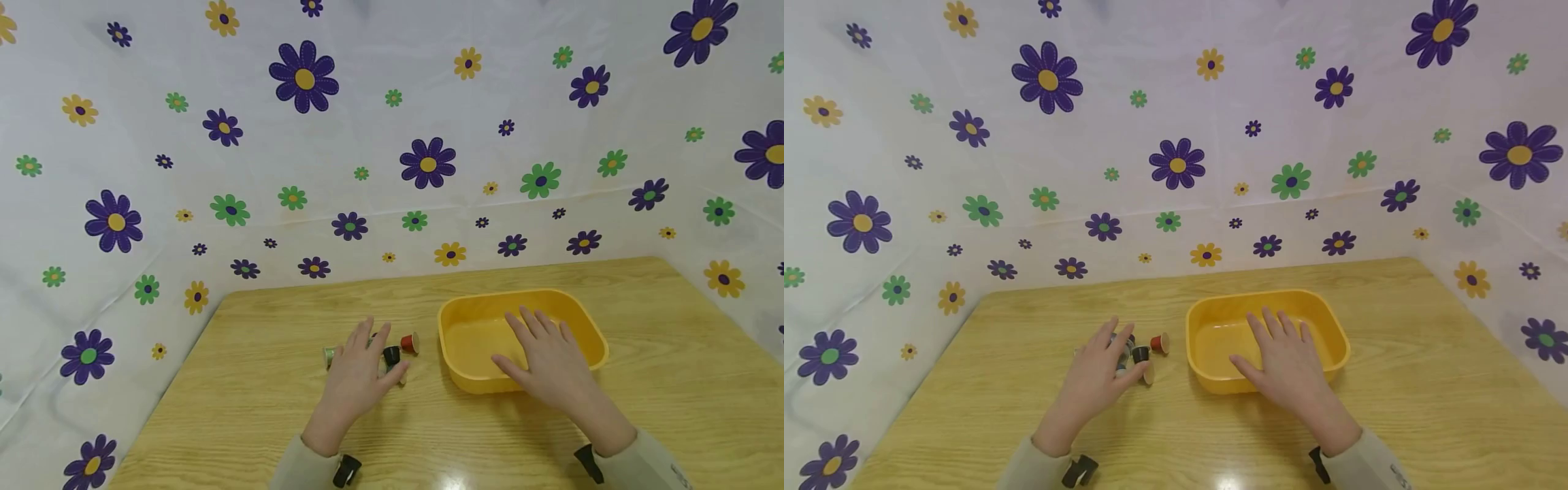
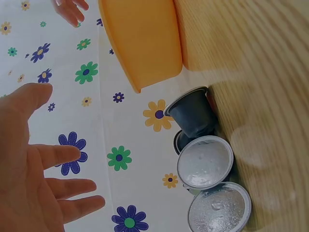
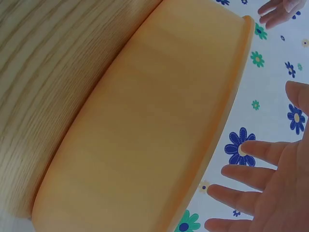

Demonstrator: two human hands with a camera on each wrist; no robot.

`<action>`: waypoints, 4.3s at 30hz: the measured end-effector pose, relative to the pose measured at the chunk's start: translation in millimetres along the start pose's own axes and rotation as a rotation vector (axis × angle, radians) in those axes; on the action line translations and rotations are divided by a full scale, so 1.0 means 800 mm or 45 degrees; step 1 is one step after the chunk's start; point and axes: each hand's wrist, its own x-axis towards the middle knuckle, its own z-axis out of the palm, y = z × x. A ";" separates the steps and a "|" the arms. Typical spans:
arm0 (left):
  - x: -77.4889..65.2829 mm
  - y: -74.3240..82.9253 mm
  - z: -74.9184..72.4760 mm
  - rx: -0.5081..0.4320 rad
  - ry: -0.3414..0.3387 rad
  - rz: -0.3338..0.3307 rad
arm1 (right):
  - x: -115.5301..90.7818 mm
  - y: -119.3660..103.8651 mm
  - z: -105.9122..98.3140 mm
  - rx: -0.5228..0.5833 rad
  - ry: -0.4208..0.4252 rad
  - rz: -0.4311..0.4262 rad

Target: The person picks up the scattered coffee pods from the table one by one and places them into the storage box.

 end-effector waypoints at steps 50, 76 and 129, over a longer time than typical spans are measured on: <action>-0.010 -0.021 0.005 -0.010 -0.010 0.075 | -0.009 0.034 -0.005 0.020 0.010 0.076; -0.026 -0.039 0.006 0.004 -0.047 -0.012 | -0.024 0.072 -0.010 -0.004 -0.013 0.123; -0.026 -0.044 0.001 -0.048 -0.032 -0.052 | -0.031 0.119 -0.006 0.183 -0.287 0.089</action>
